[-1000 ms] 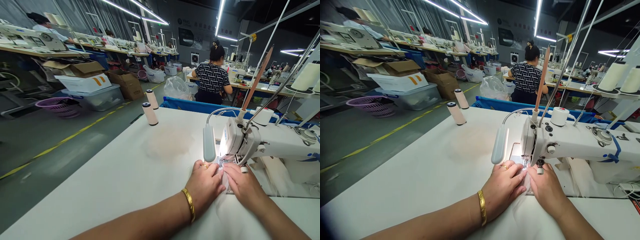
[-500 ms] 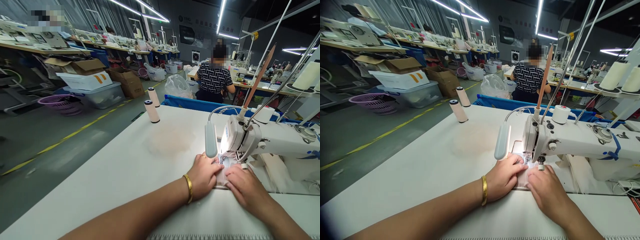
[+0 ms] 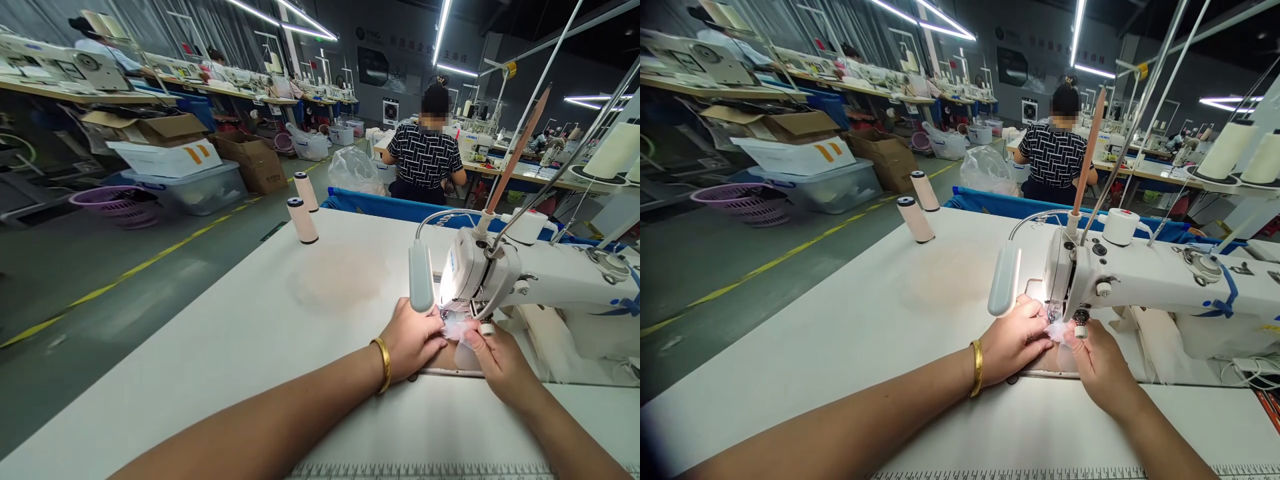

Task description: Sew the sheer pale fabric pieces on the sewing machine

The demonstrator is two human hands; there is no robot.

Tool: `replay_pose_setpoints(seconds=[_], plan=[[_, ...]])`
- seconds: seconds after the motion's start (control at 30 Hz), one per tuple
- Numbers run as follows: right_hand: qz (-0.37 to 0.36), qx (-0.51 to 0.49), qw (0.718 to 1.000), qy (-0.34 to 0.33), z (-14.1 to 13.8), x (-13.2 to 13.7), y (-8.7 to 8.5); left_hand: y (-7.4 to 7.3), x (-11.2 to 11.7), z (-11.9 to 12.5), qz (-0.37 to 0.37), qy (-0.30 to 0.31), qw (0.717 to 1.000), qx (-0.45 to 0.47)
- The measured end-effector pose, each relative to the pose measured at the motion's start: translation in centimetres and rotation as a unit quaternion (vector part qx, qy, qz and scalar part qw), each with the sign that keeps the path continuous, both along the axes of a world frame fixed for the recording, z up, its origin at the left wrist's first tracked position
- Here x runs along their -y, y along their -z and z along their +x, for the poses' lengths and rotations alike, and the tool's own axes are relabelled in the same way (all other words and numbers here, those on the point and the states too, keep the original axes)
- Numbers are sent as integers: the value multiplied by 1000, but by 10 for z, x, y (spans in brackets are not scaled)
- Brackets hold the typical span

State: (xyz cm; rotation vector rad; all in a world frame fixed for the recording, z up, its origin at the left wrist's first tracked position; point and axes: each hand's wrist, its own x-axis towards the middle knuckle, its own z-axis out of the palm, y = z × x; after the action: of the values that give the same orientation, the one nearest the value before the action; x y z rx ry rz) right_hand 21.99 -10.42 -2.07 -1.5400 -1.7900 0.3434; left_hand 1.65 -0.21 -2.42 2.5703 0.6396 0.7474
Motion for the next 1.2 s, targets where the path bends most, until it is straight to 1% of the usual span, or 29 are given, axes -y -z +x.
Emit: replay_pose_setpoints(seconds=[0.13,0.23,0.33,0.4,0.47,0.57,0.67,0.83,0.97,1.07,1.2], plan=[[18,18,1000,5,0,-1,3,0,-1,1,45,2,999,2],[23,38,999,-20,-1,-2,-3,1,-1,2,80,12,997,11],[6,91,993,-79,-4,2,-13,2,2,-2,107,24,994,5],[-17,139,982,-126,-7,8,-18,2,6,-8,119,44,992,6],[-34,177,972,-150,-9,14,-21,1,11,-14,129,64,989,14],[-34,206,966,-150,-10,20,-21,-1,17,-22,142,72,987,9],[-25,212,965,-150,-9,20,-19,-3,18,-23,144,74,987,-1],[-25,213,967,-140,-7,16,-17,0,14,-21,139,70,988,8],[-28,218,967,-131,-7,13,-16,3,8,-20,140,67,988,-8],[-28,224,965,-131,-8,11,-16,2,4,-19,139,70,988,-15],[-2,242,961,-134,-8,10,-13,-1,3,-21,138,81,987,-11]])
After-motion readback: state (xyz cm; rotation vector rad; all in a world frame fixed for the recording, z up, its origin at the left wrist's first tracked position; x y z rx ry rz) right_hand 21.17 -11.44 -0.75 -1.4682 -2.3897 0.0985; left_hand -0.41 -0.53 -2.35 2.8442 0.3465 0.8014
